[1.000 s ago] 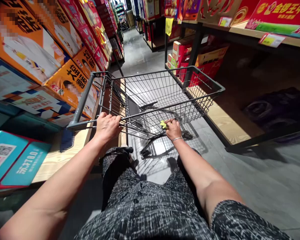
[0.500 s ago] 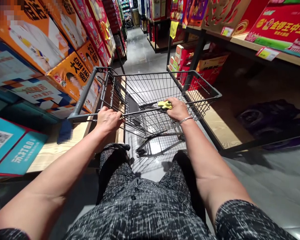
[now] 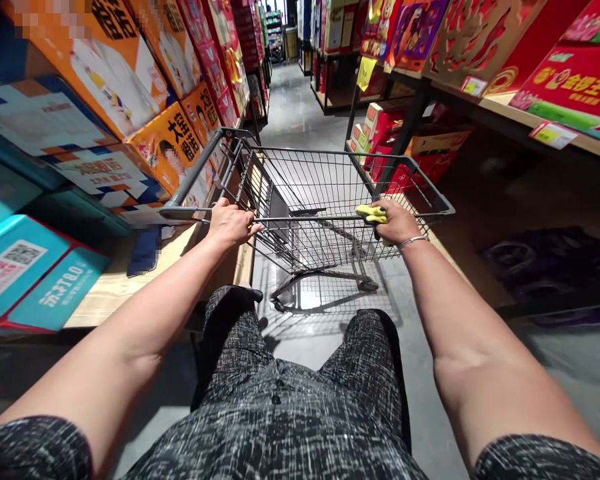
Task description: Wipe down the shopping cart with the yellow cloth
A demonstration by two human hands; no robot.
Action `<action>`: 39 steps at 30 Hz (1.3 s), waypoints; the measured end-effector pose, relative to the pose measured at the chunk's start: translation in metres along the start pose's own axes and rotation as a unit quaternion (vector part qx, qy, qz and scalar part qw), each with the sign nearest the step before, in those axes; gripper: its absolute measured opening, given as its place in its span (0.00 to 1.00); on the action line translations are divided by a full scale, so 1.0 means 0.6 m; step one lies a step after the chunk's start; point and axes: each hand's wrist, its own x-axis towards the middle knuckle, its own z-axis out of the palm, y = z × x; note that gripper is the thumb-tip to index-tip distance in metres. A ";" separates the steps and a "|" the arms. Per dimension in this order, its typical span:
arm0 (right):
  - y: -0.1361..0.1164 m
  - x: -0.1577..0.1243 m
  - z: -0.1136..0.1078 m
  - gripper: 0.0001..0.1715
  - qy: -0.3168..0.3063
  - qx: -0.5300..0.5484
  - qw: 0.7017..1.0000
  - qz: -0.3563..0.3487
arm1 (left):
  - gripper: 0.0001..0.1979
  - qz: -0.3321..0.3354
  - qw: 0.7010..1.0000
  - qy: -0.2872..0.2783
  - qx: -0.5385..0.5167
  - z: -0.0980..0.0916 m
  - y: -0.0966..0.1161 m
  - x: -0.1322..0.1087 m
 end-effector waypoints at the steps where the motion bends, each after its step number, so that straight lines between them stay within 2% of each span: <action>1: 0.010 -0.001 -0.003 0.21 0.007 0.000 1.000 0.009 | 0.25 -0.003 1.000 -0.001 0.002 0.002 -0.003 0.003; 5: 0.006 -0.012 0.005 0.19 0.029 0.005 0.999 0.026 | 0.25 -0.011 1.000 -0.015 -0.006 0.011 -0.014 0.012; 11: -0.020 -0.049 0.009 0.27 0.032 -0.007 0.998 0.051 | 0.24 -0.014 0.999 -0.022 -0.035 0.026 -0.029 0.021; 20: -0.030 -0.106 -0.007 0.24 0.057 -0.034 0.997 0.038 | 0.23 0.006 0.998 -0.026 -0.063 0.019 -0.024 0.019; 26: -0.058 -0.128 0.012 0.27 0.082 -0.092 0.990 0.073 | 0.19 -0.010 0.994 -0.061 -0.095 0.030 -0.023 0.032; 28: -0.078 -0.133 0.026 0.28 0.102 -0.123 0.985 0.069 | 0.18 -0.021 0.990 -0.077 -0.119 0.035 -0.009 0.037; 29: -0.090 -0.133 0.033 0.28 0.110 -0.136 0.983 0.061 | 0.21 -0.020 0.988 -0.083 -0.131 0.036 0.003 0.041; 31: -0.119 -0.131 0.048 0.27 0.115 -0.147 0.982 0.037 | 0.30 0.003 0.984 -0.091 -0.155 0.035 0.038 0.052; 33: -0.151 -0.124 0.062 0.25 0.104 -0.141 0.985 0.000 | 0.34 0.049 0.977 -0.103 -0.178 0.029 0.083 0.064; 36: -0.189 -0.112 0.079 0.26 0.095 -0.133 0.986 -0.045 | 0.33 0.114 0.966 -0.108 -0.206 0.016 0.153 0.081; 39: -0.192 -0.112 0.081 0.24 0.086 -0.134 0.985 -0.061 | 0.25 0.115 0.964 -0.072 -0.229 0.014 0.193 0.091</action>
